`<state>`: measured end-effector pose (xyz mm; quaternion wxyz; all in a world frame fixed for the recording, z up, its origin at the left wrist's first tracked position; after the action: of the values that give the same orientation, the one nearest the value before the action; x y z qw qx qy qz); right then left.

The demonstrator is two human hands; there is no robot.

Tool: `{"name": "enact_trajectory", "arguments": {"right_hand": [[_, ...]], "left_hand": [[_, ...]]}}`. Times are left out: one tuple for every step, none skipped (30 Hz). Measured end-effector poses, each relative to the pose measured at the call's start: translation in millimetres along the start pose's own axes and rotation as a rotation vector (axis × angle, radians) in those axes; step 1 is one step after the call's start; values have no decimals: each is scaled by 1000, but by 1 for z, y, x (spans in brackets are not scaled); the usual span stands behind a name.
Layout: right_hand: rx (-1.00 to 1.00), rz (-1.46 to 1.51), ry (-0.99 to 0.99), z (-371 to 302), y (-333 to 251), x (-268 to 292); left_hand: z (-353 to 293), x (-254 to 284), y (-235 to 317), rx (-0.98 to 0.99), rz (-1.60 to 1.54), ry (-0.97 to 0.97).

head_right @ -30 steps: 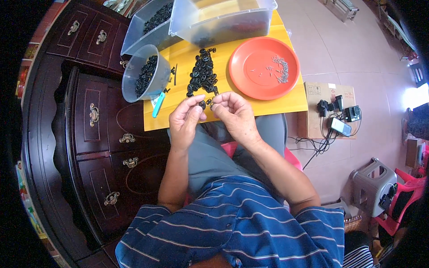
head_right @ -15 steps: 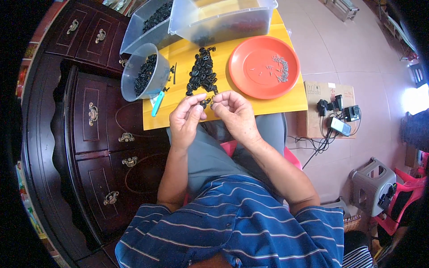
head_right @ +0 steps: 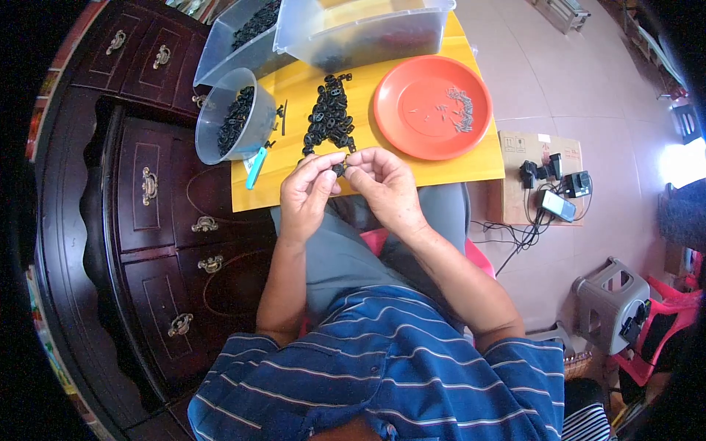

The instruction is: The person picks up metal pins from a plate and black plastic parts from the table, then inserts the pins into the plastic parts by hand.

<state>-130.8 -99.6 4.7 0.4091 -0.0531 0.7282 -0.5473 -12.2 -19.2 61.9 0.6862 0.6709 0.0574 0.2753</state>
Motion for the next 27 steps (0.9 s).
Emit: {"name": "enact_trajectory", "arguments": {"right_hand": [[2,-13,2,0,0,0],[3,-14,2,1,0,0],[-2,0,11,0,0,-1],[-6,15,19,0,1,-1],[-5,14,21,0,0,-2],[-26,15,16,-1,-1,-3],[-48,15,11,-1,0,-4],[-47,15,10,-1,0,-3],[-71,18,-13,0,3,-2],[-96,20,-37,0,4,-2],[-95,20,-37,0,4,-1],[-116,33,-45,0,5,-1],[-136,46,-54,0,6,-1],[-136,46,-53,0,5,-1],[-166,67,-47,0,3,-2],[-196,87,-41,-1,3,-2],[-196,87,-41,0,4,-1],[-204,160,-45,1,7,1],[-211,234,-49,2,8,1],[-211,233,-47,2,9,2],[-213,254,-44,2,9,2],[-215,276,-41,2,9,1],[-215,276,-40,2,11,2],[-207,284,-44,2,12,2],[-199,292,-48,2,13,2],[-199,292,-48,2,14,2],[-205,283,-40,2,14,3]], "left_hand": [[1,1,0,-1,-1,0],[2,1,1,-22,26,-7],[3,2,2,-43,53,-15],[4,3,3,-43,52,-16],[5,4,4,-29,92,-42],[5,4,5,-14,132,-65],[6,5,5,-14,132,-65],[7,5,6,-61,152,-76],[8,5,7,-108,171,-87],[9,6,7,-109,170,-87],[10,6,7,-112,175,-113],[11,4,7,-116,180,-140],[11,4,7,-116,180,-140],[10,4,7,-77,181,-115],[10,4,7,-38,182,-90],[8,2,8,-38,182,-91],[7,1,11,-57,181,-78],[5,-1,14,-76,178,-66],[5,-4,16,-76,177,-68],[4,-8,23,-125,297,-25],[4,-10,28,-174,418,19],[4,-12,25,-174,418,19],[4,-13,21,-201,473,51],[3,-12,19,-227,530,83],[3,-12,17,-227,530,83],[2,-12,17,-250,549,96],[2,-12,17,-273,566,109]]}}
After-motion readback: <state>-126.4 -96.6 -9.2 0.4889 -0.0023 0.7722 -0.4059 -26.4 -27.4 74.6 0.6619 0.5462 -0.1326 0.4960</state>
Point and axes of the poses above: each hand's wrist, its own z-axis towards the middle knuckle, its own x-axis out of the back of the hand, y = z × x, the point moved 5 cm from there along z, towards the middle knuckle, and after that the axes turned 7 degrees about x, right-handed, at the moved point
